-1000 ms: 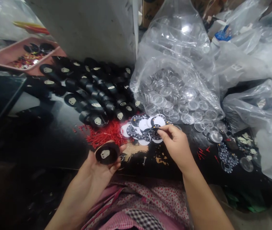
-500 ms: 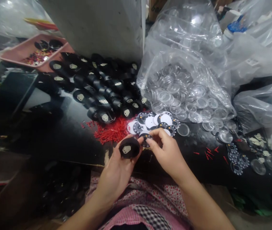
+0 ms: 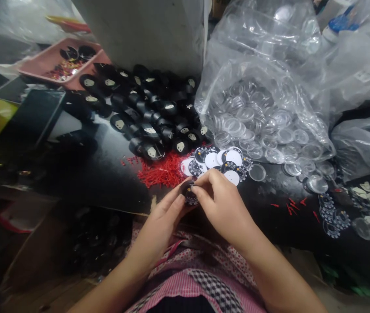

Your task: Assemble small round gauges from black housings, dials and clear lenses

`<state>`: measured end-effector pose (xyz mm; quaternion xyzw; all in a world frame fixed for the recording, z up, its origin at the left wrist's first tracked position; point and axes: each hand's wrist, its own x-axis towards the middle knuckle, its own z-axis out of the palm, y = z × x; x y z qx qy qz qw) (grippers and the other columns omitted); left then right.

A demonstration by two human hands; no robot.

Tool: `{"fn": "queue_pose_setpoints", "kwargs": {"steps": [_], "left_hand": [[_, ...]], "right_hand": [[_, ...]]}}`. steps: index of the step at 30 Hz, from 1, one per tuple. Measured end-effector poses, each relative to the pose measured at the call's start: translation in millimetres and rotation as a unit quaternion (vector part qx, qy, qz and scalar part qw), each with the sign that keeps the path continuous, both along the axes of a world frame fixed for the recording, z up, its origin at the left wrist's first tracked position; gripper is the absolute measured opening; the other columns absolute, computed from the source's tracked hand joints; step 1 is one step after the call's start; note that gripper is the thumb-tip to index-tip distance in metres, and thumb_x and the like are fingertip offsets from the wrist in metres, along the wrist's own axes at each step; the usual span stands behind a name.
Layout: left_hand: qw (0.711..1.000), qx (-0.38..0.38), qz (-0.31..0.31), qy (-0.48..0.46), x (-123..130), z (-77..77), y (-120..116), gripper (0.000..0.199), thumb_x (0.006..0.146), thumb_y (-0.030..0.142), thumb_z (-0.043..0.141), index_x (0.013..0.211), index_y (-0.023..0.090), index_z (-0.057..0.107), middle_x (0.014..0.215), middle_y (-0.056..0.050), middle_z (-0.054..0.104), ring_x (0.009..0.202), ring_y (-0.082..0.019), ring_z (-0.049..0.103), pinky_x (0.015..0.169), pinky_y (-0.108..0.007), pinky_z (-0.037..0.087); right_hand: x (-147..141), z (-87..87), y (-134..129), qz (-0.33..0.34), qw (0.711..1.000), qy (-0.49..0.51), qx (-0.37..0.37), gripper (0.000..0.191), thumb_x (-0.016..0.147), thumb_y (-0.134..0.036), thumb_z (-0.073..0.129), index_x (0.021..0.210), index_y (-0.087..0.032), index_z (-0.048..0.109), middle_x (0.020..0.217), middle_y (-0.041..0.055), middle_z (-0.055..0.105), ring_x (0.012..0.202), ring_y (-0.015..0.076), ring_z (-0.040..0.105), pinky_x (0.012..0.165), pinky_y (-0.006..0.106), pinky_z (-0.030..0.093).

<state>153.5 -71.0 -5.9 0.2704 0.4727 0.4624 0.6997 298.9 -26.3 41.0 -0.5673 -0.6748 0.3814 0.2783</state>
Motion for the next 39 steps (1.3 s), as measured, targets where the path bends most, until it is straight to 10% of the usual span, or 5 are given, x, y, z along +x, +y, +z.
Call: {"fn": "queue_pose_setpoints", "kwargs": {"steps": [8, 15, 25, 33, 39], "left_hand": [[0.998, -0.015, -0.013, -0.056, -3.5, -6.5, -5.8, 0.031, 0.088, 0.030, 0.066, 0.119, 0.028, 0.067, 0.137, -0.003, 0.063, 0.123, -0.023, 0.060, 0.103, -0.038, 0.049], [0.996, -0.005, -0.018, 0.089, -30.7, -3.5, -21.8, 0.028, 0.088, 0.024, 0.063, 0.116, 0.026, 0.066, 0.125, -0.004, 0.070, 0.117, -0.021, 0.064, 0.105, -0.035, 0.047], [0.986, -0.060, 0.134, -0.078, -40.9, -0.6, -15.4, 0.017, 0.088, 0.026, 0.066, 0.103, 0.020, 0.065, 0.110, -0.008, 0.074, 0.109, -0.026, 0.069, 0.098, -0.041, 0.053], [0.961, -0.127, 0.132, -0.209, -26.1, 12.4, -7.0, 0.018, 0.093, 0.024, 0.060, 0.110, 0.022, 0.060, 0.126, -0.009, 0.068, 0.109, -0.027, 0.069, 0.091, -0.043, 0.057], [0.955, -0.119, 0.144, -0.231, -20.0, 10.2, -0.6, 0.015, 0.094, 0.022, 0.057, 0.104, 0.015, 0.066, 0.112, -0.011, 0.074, 0.112, -0.026, 0.068, 0.104, -0.044, 0.050]], "right_hand": [[4.0, -5.5, -7.2, 0.026, 0.997, 0.000, -0.077, 0.013, 0.087, -0.027, 0.062, 0.096, -0.022, 0.056, 0.082, 0.0004, 0.062, 0.068, 0.0143, 0.056, 0.061, 0.029, 0.045], [-1.8, -8.0, -13.6, 0.127, 0.989, -0.003, -0.071, 0.014, 0.090, -0.018, 0.055, 0.101, -0.023, 0.062, 0.094, 0.0008, 0.070, 0.081, 0.0155, 0.063, 0.074, 0.031, 0.048], [-36.2, -16.3, 20.7, 0.157, 0.892, -0.414, 0.093, 0.015, 0.094, -0.021, 0.054, 0.085, -0.015, 0.065, 0.085, 0.0102, 0.070, 0.085, 0.0274, 0.064, 0.073, 0.040, 0.036], [-23.7, -16.8, 10.7, 0.084, 0.979, -0.187, -0.010, 0.008, 0.088, -0.021, 0.062, 0.080, -0.020, 0.063, 0.080, 0.0009, 0.070, 0.068, 0.0154, 0.060, 0.069, 0.033, 0.039], [-18.6, -18.5, 3.5, 0.082, 0.990, -0.114, 0.025, 0.007, 0.089, -0.022, 0.064, 0.084, -0.019, 0.063, 0.091, 0.0039, 0.070, 0.084, 0.0194, 0.062, 0.075, 0.034, 0.043]]}}
